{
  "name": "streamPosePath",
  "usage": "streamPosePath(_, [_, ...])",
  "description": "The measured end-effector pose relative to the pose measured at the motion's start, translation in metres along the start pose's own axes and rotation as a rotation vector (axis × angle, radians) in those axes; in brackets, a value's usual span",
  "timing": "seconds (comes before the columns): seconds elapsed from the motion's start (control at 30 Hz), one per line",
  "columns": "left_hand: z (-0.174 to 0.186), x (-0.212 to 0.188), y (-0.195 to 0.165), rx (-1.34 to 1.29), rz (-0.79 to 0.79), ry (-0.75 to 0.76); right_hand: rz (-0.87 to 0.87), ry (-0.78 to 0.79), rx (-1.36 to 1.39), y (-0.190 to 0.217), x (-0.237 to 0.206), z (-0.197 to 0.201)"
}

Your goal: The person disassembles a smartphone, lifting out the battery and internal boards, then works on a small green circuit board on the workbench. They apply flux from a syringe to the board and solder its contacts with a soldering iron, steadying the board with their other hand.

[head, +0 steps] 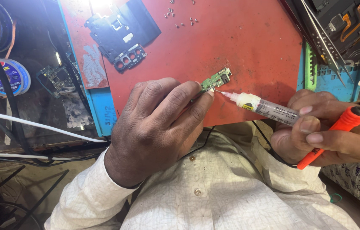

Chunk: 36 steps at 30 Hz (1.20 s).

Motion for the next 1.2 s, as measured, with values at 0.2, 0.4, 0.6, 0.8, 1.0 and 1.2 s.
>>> streamPosePath(0.2, [0.0, -0.001, 0.001, 0.005, -0.002, 0.006, -0.243, -0.063, 0.257, -0.034, -0.022, 0.035])
streamPosePath(0.4, [0.004, 0.003, -0.003, -0.008, 0.001, -0.005, -0.194, 0.101, -0.092, -0.031, 0.0, 0.015])
streamPosePath(0.6, [0.009, 0.01, -0.009, 0.01, -0.032, -0.044, -0.128, 0.193, 0.049, -0.008, 0.051, -0.032])
streamPosePath(0.8, [0.01, 0.013, -0.009, 0.042, -0.059, -0.049, -0.151, 0.378, 0.185, 0.016, 0.062, -0.047])
streamPosePath(1.0, [0.01, 0.013, -0.01, 0.034, -0.062, -0.05, -0.22, 0.667, 0.107, 0.013, 0.05, -0.047])
streamPosePath(1.2, [0.008, 0.014, -0.008, 0.043, -0.035, -0.032, -0.179, 0.691, 0.055, 0.006, 0.054, -0.059])
Point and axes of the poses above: each hand's wrist, its own x-axis towards the middle knuckle, its own z-axis out of the back of the hand, y = z × x, the point moved 7 cm from there along x, towards the middle knuckle, and after that the axes turned 15 degrees about z, right-handed, at the moved point
